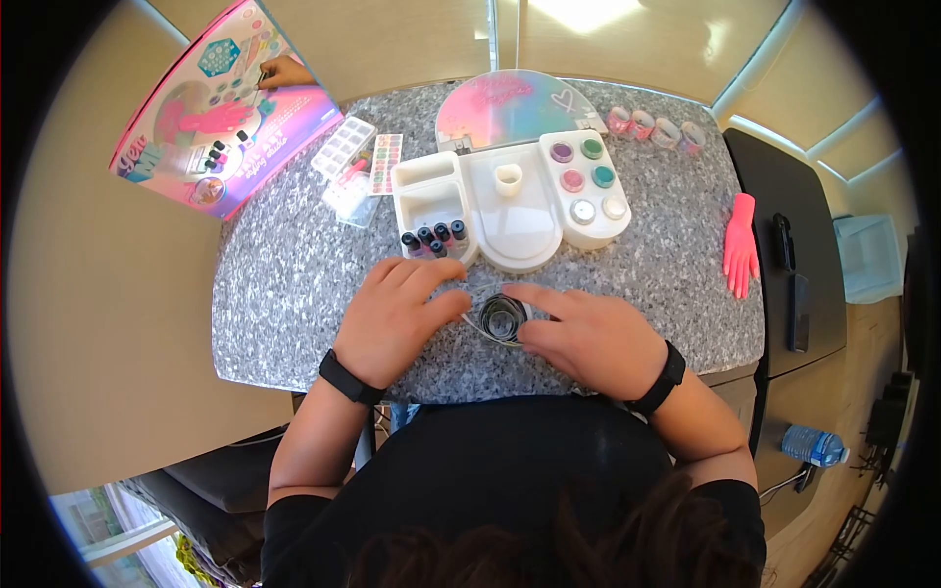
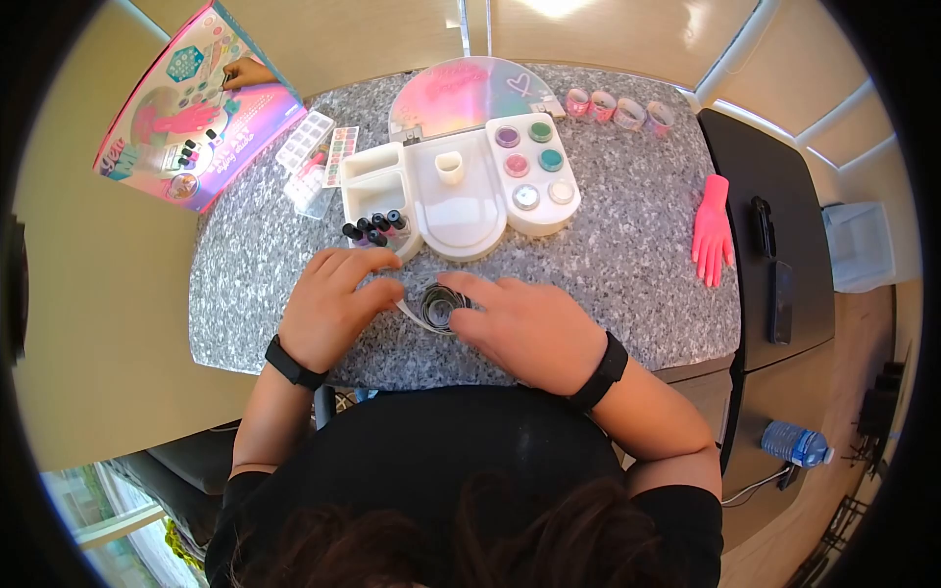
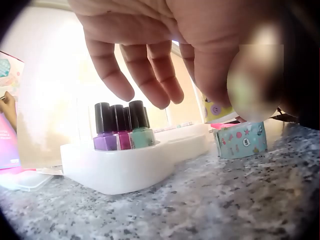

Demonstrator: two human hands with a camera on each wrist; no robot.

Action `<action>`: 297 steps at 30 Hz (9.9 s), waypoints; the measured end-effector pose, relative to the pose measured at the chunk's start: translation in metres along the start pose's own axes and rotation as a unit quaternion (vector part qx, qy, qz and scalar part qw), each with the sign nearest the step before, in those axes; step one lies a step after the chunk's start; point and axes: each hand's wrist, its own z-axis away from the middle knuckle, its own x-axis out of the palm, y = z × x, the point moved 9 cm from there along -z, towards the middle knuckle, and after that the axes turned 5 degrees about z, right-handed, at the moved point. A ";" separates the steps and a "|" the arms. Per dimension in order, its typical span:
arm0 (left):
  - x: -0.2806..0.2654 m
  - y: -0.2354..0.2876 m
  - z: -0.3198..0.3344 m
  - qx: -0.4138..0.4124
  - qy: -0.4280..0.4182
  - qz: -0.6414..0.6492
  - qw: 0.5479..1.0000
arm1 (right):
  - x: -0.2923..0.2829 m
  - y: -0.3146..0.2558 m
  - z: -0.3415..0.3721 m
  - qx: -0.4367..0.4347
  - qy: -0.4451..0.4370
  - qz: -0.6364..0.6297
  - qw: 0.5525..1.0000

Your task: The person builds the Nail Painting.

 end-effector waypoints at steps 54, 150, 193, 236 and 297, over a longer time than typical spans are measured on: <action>0.018 0.006 0.019 -0.023 -0.029 0.081 0.996 | 0.012 0.003 0.001 -0.032 -0.006 -0.069 0.997; -0.044 -0.096 0.082 -0.262 0.396 0.247 0.845 | -0.072 0.313 -0.020 0.424 0.208 0.152 0.868; -0.036 -0.030 0.030 -0.140 0.224 0.237 0.935 | -0.065 0.049 -0.046 -0.063 0.125 0.133 0.981; 0.027 0.037 -0.003 0.011 -0.020 0.117 0.993 | -0.009 -0.018 0.022 0.037 0.050 0.117 0.991; 0.008 0.029 -0.013 0.004 0.048 0.118 0.992 | -0.016 0.060 0.073 0.124 0.090 0.160 0.975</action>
